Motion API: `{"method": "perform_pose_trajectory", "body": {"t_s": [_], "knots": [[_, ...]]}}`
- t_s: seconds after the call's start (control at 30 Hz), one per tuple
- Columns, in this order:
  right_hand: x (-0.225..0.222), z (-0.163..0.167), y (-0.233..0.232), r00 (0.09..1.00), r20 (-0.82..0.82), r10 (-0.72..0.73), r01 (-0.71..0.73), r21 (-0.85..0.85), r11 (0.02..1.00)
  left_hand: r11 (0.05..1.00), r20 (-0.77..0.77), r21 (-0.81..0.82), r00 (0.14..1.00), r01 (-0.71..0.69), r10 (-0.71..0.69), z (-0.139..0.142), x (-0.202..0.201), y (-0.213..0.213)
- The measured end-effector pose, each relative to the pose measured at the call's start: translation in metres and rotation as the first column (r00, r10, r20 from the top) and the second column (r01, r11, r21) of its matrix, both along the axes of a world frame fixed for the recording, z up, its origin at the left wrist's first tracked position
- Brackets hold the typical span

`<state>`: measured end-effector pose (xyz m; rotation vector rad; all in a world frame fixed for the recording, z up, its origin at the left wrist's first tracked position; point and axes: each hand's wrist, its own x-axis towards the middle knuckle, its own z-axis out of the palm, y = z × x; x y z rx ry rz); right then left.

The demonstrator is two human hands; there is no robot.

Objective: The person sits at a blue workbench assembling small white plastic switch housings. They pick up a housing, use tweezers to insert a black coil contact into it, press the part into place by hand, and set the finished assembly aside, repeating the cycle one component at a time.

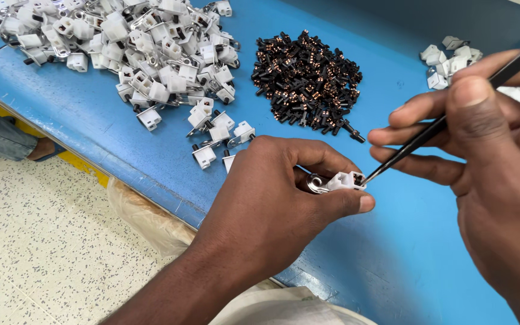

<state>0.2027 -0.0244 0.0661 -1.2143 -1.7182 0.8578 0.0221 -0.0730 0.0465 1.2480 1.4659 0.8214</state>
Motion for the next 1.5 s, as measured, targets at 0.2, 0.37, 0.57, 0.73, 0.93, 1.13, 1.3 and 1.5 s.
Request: {"method": "perform_pose_trajectory", "body": {"t_s": [0.2, 0.37, 0.57, 0.73, 0.93, 1.13, 1.3, 1.5], "knots": [[-0.001, 0.003, -0.002, 0.999, 0.015, 0.037, -0.037, 0.009, 0.999, 1.0, -0.001, -0.016, 1.0, 0.002, -0.002, 0.001, 0.001, 0.0], [0.001, 0.002, -0.005, 0.991, 0.119, 0.054, -0.066, 0.104, 0.992, 1.0, 0.011, 0.015, 1.0, 0.004, -0.004, -0.001, 0.001, 0.001], [-0.019, 0.009, -0.019, 0.984, 0.178, 0.021, -0.059, 0.213, 0.975, 0.989, 0.011, 0.15, 1.0, -0.002, 0.001, -0.007, 0.002, 0.001], [-0.027, -0.015, -0.04, 0.995, 0.098, 0.028, -0.057, 0.311, 0.949, 0.991, 0.027, 0.135, 1.0, -0.001, -0.003, -0.022, 0.006, 0.001], [0.013, -0.054, 0.017, 0.946, -0.209, -0.246, 0.221, -0.138, 0.965, 0.997, 0.02, 0.017, 0.997, -0.069, 0.069, -0.035, -0.007, 0.014], [0.008, -0.076, 0.074, 0.664, 0.739, -0.11, 0.307, -0.136, 0.942, 0.946, -0.188, 0.215, 0.941, -0.242, 0.283, -0.025, -0.065, 0.047], [-0.002, -0.078, 0.073, 0.67, 0.738, -0.084, 0.196, -0.066, 0.978, 0.908, -0.18, 0.386, 0.951, -0.165, 0.25, -0.029, -0.085, 0.049], [-0.005, -0.059, 0.031, 0.543, 0.839, -0.034, 0.419, -0.236, 0.877, 0.922, -0.245, 0.316, 0.92, -0.223, 0.306, -0.041, -0.105, 0.065]]}}
